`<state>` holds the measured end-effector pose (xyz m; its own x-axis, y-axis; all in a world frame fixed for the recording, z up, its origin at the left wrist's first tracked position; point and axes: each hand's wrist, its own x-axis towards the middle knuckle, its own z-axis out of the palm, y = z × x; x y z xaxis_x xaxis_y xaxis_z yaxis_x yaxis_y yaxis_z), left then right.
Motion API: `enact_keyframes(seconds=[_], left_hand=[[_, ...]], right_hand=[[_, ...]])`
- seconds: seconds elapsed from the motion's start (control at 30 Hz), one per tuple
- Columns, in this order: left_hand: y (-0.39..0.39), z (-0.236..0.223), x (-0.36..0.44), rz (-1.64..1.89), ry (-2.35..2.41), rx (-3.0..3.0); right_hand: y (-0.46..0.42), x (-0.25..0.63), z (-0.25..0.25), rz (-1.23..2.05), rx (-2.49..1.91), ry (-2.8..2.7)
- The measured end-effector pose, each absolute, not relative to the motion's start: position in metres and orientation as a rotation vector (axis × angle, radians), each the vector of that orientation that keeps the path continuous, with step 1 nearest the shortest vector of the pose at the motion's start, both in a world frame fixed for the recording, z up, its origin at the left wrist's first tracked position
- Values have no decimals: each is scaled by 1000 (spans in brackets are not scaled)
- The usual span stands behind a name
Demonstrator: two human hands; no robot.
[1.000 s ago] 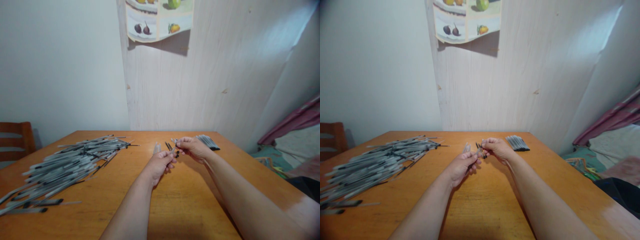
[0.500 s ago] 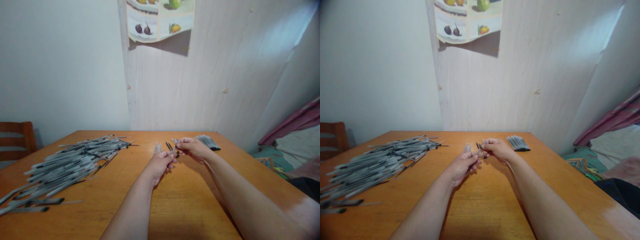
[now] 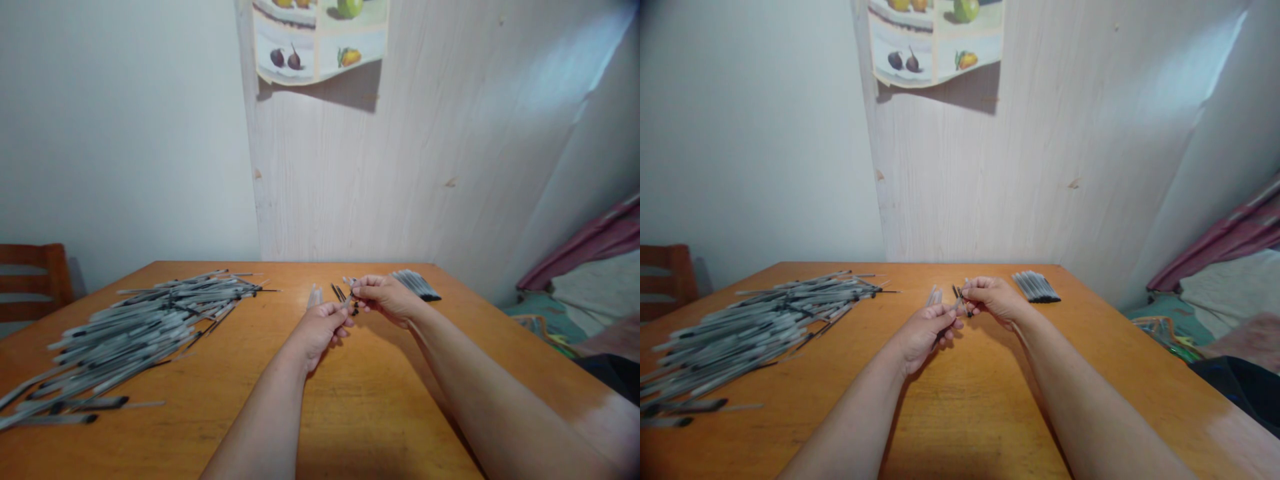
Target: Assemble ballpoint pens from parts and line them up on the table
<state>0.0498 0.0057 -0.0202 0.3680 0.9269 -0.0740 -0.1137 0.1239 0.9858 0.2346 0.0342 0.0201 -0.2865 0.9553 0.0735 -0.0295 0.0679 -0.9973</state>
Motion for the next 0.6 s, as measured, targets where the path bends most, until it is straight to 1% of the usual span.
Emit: enact_keyframes(seconds=[0.47, 0.6], left_hand=[[7, -21, 49, 915, 883, 1210], [6, -21, 50, 925, 877, 1204]], right_hand=[[32, 233, 21, 1370, -1027, -1502], [31, 234, 22, 1427, -973, -1460]])
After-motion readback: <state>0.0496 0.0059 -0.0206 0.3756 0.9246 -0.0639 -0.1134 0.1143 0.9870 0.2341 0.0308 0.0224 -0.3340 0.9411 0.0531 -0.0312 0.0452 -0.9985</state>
